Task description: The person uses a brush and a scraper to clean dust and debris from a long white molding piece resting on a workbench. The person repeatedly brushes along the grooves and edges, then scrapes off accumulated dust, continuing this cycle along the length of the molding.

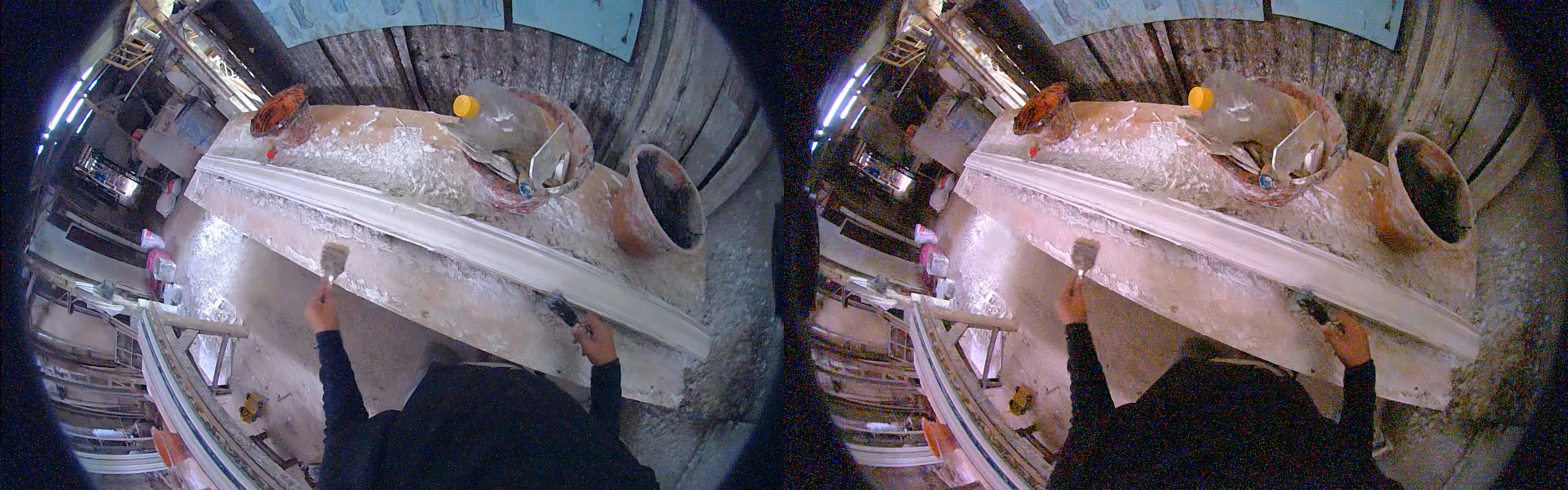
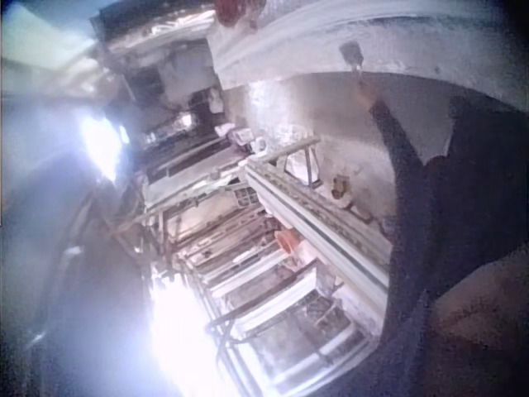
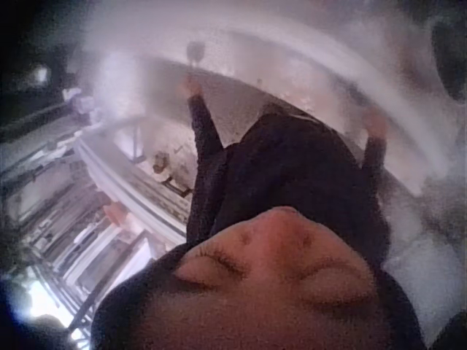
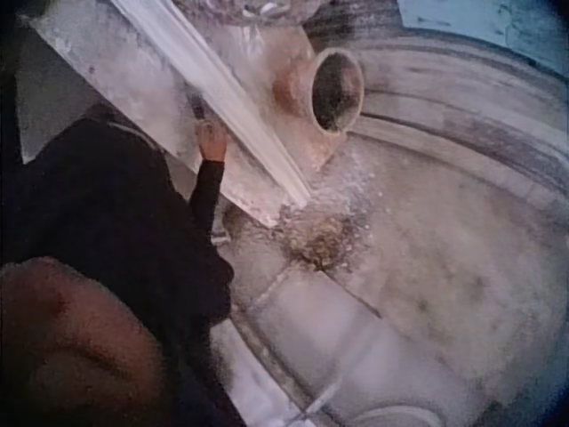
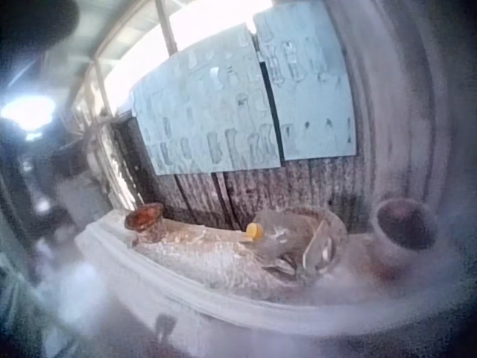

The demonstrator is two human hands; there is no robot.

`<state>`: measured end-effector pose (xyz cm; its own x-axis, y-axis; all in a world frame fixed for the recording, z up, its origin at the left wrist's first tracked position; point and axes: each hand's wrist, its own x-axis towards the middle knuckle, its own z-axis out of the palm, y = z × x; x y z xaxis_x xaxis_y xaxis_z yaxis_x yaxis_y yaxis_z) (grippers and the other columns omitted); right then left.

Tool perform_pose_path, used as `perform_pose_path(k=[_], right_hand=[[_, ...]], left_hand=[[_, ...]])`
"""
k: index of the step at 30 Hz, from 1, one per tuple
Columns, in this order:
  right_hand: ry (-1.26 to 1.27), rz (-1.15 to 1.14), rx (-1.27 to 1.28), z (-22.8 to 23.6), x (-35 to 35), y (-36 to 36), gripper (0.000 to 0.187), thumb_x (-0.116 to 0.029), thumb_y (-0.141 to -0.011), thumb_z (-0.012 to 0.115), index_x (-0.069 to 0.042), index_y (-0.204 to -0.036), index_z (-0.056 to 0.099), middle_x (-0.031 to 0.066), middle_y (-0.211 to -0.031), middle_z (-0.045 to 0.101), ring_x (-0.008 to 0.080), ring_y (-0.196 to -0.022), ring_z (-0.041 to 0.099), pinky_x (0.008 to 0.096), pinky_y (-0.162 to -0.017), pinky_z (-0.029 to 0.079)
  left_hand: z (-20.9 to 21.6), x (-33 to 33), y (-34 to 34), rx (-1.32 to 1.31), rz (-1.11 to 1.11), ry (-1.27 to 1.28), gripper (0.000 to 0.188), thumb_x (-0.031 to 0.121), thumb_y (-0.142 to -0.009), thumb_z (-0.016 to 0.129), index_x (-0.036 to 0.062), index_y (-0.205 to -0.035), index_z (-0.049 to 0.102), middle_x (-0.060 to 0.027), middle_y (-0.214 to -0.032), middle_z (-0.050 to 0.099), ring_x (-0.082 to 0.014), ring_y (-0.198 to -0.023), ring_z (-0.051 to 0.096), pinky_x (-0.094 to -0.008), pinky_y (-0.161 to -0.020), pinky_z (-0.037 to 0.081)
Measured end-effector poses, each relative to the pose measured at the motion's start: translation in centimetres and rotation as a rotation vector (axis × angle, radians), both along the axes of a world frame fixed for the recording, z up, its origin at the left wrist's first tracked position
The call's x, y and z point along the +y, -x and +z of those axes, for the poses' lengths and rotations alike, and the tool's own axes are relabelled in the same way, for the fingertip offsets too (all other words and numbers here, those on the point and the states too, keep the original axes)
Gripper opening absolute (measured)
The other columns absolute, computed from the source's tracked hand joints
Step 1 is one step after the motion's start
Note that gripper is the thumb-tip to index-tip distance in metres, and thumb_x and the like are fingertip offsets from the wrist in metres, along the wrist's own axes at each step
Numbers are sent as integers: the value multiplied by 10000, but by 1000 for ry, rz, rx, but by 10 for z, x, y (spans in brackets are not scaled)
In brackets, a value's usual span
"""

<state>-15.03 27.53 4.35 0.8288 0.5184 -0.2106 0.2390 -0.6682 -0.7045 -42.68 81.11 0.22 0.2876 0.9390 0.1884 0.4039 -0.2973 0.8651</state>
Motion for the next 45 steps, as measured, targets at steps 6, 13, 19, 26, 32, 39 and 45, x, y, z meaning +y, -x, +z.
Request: perform_pose_path(k=[6,13,19,26,32,39,45], right_hand=[[-3,108,-77,-12,76,-13,263,-290,-760,578,-58,-871,521,88,-695,580,199,-566,553,309,-544,439],[5,222,-50,21,229,8,310,-347,-769,548,-58,-879,531,142,-764,581,276,-691,577,349,-627,441],[50,248,-103,21,355,22,341,-368,-751,564,-65,-906,539,151,-790,592,308,-727,582,372,-638,449],[109,395,-189,27,516,53,320,-351,-758,548,-95,-949,539,147,-785,602,323,-739,578,404,-657,447],[150,414,-226,33,545,67,340,-360,-735,565,-118,-973,544,145,-788,601,338,-769,567,422,-661,438],[108,39,-153,43,372,58,367,-369,-765,558,-75,-985,545,103,-818,608,270,-755,593,367,-649,471],[-116,-614,12,61,283,96,264,-219,-786,570,-65,-994,515,53,-655,558,108,-509,528,250,-387,409]], left_hand=[[56,-27,-6,-67,-75,37,250,78,-781,587,13,-1022,596,-102,-953,619,-147,-864,578,-263,-771,441],[60,-12,1,-118,-137,203,288,54,-762,594,-41,-1033,569,-150,-1015,585,-179,-933,556,-276,-826,420],[63,43,42,-168,-133,292,300,43,-763,582,-57,-1045,554,-155,-1024,576,-184,-934,553,-282,-837,414],[59,104,87,-181,-146,344,312,81,-761,604,-47,-1043,560,-141,-1020,578,-179,-927,552,-287,-828,417],[52,143,83,4,-348,300,310,123,-747,626,7,-1032,584,-141,-977,605,-175,-896,575,-273,-790,434],[63,86,-48,57,-984,211,294,149,-768,596,60,-1048,574,-143,-922,606,-213,-842,589,-287,-727,450],[35,-16,-153,131,-1290,95,309,245,-823,497,92,-1088,542,-146,-998,572,-303,-858,565,-353,-754,444]])
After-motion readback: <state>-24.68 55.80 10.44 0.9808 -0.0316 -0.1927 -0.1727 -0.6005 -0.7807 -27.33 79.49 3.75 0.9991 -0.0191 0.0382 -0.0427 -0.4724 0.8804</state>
